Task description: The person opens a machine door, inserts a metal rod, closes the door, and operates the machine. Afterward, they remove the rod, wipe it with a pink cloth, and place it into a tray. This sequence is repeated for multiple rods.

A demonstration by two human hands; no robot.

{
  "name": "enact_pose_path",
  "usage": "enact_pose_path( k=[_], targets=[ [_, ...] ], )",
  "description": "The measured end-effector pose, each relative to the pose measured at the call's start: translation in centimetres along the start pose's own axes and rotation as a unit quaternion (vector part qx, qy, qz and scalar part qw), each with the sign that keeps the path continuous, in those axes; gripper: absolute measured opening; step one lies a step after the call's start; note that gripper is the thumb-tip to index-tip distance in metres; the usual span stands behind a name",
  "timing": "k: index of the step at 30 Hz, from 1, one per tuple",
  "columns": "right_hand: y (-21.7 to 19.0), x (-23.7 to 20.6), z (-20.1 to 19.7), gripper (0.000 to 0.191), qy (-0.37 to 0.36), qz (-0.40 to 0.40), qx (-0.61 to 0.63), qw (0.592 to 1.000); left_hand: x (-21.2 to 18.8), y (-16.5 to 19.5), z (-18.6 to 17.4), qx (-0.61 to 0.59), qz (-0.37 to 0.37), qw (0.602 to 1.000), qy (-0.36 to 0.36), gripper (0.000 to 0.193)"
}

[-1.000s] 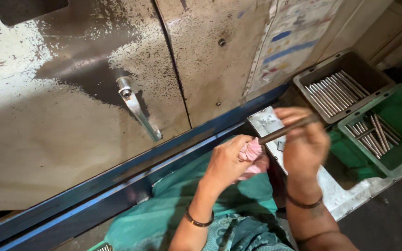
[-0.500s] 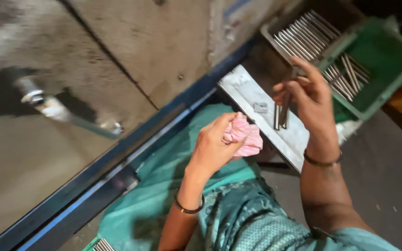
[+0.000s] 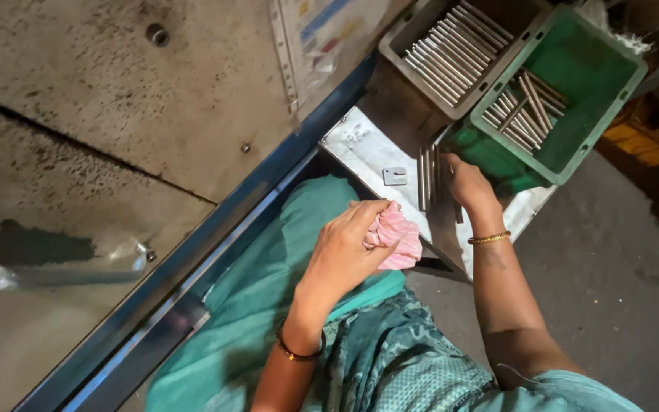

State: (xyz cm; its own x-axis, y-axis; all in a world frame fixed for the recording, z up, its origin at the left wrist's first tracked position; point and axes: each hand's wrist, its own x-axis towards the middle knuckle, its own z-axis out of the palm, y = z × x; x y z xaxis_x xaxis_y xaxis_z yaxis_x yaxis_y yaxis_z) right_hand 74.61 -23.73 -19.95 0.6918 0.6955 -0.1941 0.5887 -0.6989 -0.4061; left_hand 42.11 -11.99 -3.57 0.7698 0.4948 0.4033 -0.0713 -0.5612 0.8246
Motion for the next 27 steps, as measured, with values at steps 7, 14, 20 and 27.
enact_pose_path(
  k=[7,14,20,27],
  targets=[
    [-1.9,-0.1,-2.2,0.033,0.053,-0.024,-0.037,0.998,1.2,-0.1,1.3,-0.009,0.002,1.000,-0.024,0.043],
    [-2.4,0.9,-11.5,0.025,0.232,-0.020,0.023,0.972,1.6,-0.2,1.3,-0.020,0.035,0.999,-0.005,0.045],
    [1.5,8.7,-12.8,0.056,0.022,0.179,-0.148,0.973,1.4,0.6,0.9,-0.018,0.022,1.000,-0.010,0.047],
    [4.7,10.7,-10.2,0.049,-0.031,0.202,-0.096,0.974,1.1,0.7,0.3,-0.017,0.046,0.999,0.003,0.049]
  ],
)
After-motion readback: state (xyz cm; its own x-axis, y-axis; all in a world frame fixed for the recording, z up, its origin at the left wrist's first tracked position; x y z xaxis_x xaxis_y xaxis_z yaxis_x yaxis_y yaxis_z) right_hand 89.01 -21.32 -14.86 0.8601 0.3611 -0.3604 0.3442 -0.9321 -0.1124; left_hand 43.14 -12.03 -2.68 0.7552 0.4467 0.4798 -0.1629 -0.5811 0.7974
